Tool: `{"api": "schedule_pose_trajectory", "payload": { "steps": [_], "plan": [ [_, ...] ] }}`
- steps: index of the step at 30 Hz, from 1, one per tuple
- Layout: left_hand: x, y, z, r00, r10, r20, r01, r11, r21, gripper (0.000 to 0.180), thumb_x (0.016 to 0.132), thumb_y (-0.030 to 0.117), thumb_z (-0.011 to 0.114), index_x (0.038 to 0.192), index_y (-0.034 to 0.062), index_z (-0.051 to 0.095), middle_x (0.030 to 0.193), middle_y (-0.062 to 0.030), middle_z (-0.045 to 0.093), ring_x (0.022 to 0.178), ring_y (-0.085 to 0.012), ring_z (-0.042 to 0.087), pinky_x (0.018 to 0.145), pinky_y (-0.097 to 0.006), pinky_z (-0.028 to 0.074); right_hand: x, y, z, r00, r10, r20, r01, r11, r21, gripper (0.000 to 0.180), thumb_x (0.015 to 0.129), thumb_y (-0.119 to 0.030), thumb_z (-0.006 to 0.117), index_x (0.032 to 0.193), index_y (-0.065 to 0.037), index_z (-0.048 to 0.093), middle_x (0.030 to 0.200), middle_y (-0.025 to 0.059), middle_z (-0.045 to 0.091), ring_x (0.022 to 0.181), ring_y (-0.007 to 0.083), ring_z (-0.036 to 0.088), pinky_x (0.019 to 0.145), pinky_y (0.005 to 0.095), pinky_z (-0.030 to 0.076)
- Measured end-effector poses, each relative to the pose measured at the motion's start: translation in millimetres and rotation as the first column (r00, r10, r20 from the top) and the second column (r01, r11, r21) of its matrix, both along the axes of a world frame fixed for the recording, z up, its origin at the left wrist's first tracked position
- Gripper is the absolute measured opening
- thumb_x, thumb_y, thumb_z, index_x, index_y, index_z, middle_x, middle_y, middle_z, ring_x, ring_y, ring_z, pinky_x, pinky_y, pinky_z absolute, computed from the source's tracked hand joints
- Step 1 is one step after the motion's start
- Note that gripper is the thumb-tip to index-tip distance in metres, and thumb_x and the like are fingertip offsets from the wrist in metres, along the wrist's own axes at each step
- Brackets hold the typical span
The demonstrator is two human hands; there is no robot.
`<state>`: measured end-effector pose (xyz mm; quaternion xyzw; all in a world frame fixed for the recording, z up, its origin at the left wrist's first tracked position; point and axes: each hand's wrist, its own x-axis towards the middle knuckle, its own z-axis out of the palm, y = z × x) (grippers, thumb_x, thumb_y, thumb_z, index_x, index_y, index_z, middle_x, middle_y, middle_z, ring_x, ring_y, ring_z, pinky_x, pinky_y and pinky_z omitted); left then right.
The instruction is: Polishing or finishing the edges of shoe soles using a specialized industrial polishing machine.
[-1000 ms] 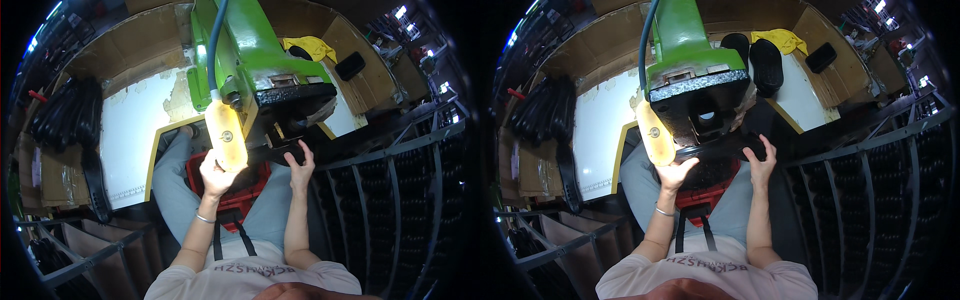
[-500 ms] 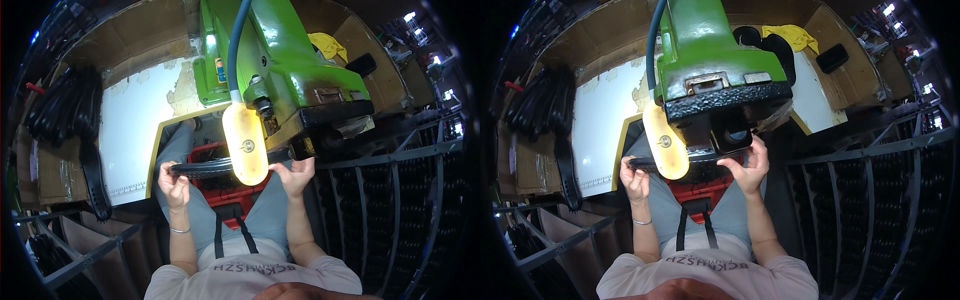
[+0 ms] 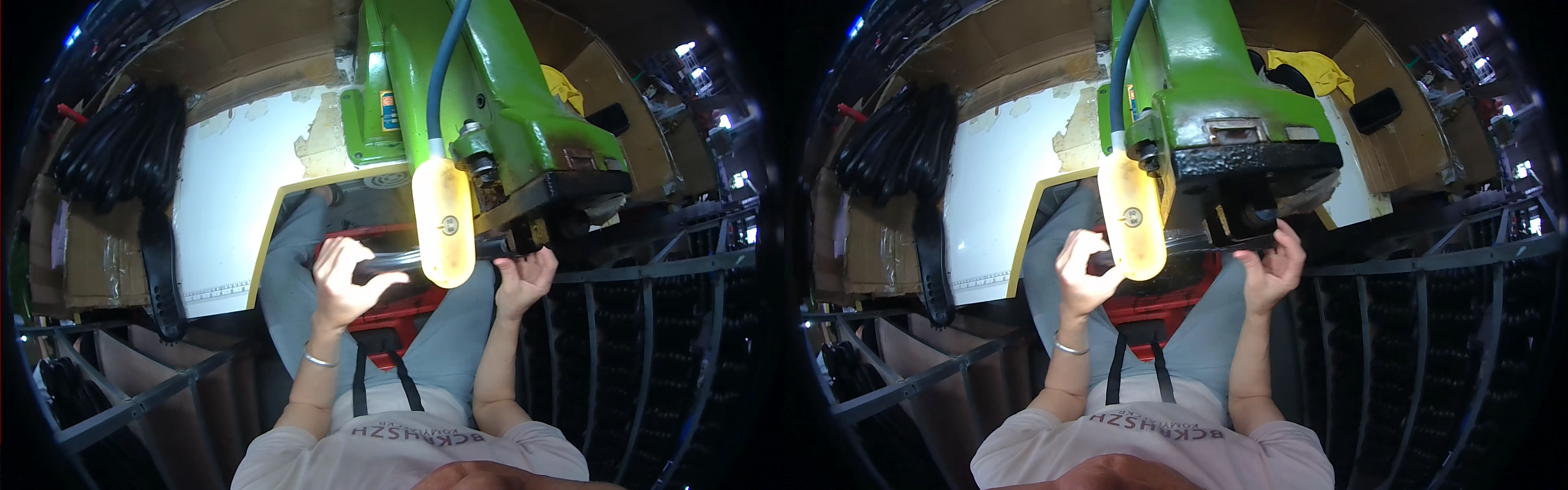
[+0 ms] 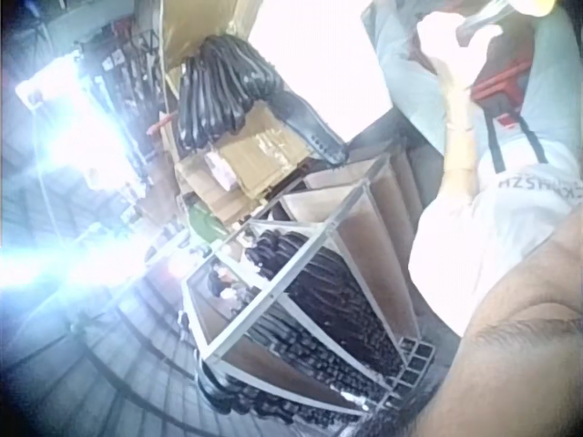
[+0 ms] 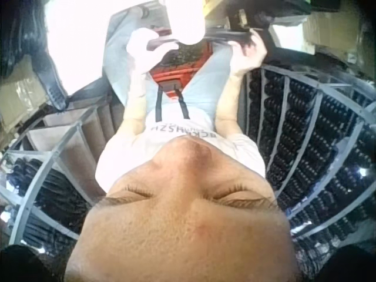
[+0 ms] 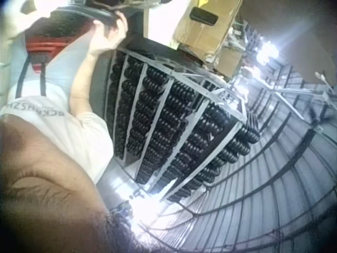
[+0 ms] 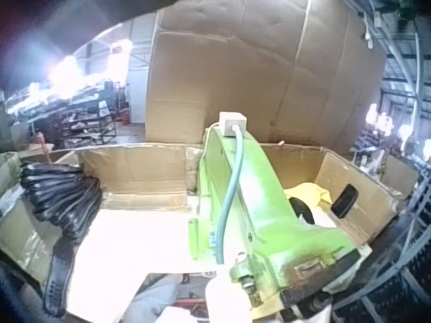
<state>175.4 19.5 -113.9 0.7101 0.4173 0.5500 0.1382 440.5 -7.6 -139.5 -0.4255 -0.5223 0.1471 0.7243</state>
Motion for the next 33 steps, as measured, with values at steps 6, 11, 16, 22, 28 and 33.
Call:
{"api": "schedule_pose_trajectory", "payload": {
  "steps": [6, 11, 16, 22, 28, 33],
  "plan": [
    [57, 15, -2, 0.994, -0.042, 0.105, 0.030, 0.992, 0.119, 0.024, 0.064, 0.013, 0.077, 0.074, 0.0061, 0.056, 0.069, -0.0070, 0.054, 0.060, -0.0258, 0.050, 0.060, -0.037, 0.039, 41, 3, 15, 0.986, -0.108, -0.124, 0.097, 0.991, -0.088, 0.059, 0.074, -0.008, 0.082, 0.121, 0.000, 0.047, 0.125, 0.0174, 0.053, 0.113, 0.0280, 0.056, 0.097, 0.0361, 0.048],
    [56, 15, -6, 0.992, -0.054, 0.113, 0.042, 0.993, 0.107, 0.022, 0.064, 0.011, 0.075, 0.073, 0.0059, 0.056, 0.068, -0.0067, 0.053, 0.060, -0.0257, 0.050, 0.059, -0.037, 0.038, 48, 12, 4, 0.975, -0.051, -0.214, 0.031, 0.995, -0.097, 0.059, 0.073, -0.004, 0.081, 0.122, 0.000, 0.048, 0.118, 0.0117, 0.054, 0.105, 0.0202, 0.055, 0.092, 0.0297, 0.045],
    [21, 13, 3, 0.994, 0.009, 0.105, -0.010, 1.000, 0.016, 0.038, 0.055, 0.016, 0.087, 0.070, 0.0073, 0.053, 0.064, -0.0059, 0.051, 0.057, -0.0242, 0.049, 0.058, -0.035, 0.039, 18, 14, 6, 0.959, 0.045, -0.278, -0.084, 0.988, -0.128, 0.059, 0.072, -0.002, 0.080, 0.122, 0.002, 0.048, 0.114, 0.0094, 0.055, 0.104, 0.0172, 0.055, 0.089, 0.0280, 0.046],
    [-13, 4, -11, 0.987, 0.019, 0.157, -0.001, 0.994, -0.113, 0.049, 0.051, 0.020, 0.093, 0.072, 0.0069, 0.051, 0.066, -0.0048, 0.050, 0.057, -0.0192, 0.050, 0.053, -0.030, 0.042, 1, 12, -2, 0.969, 0.113, -0.222, -0.153, 0.972, -0.176, 0.060, 0.074, 0.002, 0.077, 0.124, 0.006, 0.044, 0.113, 0.0129, 0.055, 0.100, 0.0186, 0.058, 0.088, 0.0298, 0.049],
    [-53, -1, -53, 0.941, -0.067, 0.332, 0.136, 0.973, -0.188, 0.051, 0.051, 0.010, 0.093, 0.077, 0.0065, 0.049, 0.071, -0.0030, 0.054, 0.065, -0.0132, 0.052, 0.059, -0.026, 0.045, -40, 13, 14, 0.935, 0.298, -0.194, -0.319, 0.944, -0.087, 0.058, 0.066, 0.016, 0.074, 0.119, 0.008, 0.050, 0.110, 0.0122, 0.061, 0.099, 0.0191, 0.061, 0.088, 0.0324, 0.052],
    [-64, -1, -97, 0.960, -0.055, 0.276, 0.110, 0.976, -0.187, 0.046, 0.052, 0.005, 0.090, 0.076, 0.0062, 0.050, 0.073, -0.0057, 0.057, 0.069, -0.0185, 0.055, 0.072, -0.032, 0.048, -48, 14, -1, 0.971, 0.213, 0.112, -0.199, 0.973, -0.120, 0.053, 0.063, 0.012, 0.074, 0.113, 0.008, 0.057, 0.107, 0.0113, 0.064, 0.100, 0.0207, 0.062, 0.089, 0.0336, 0.050]
  ]
}}
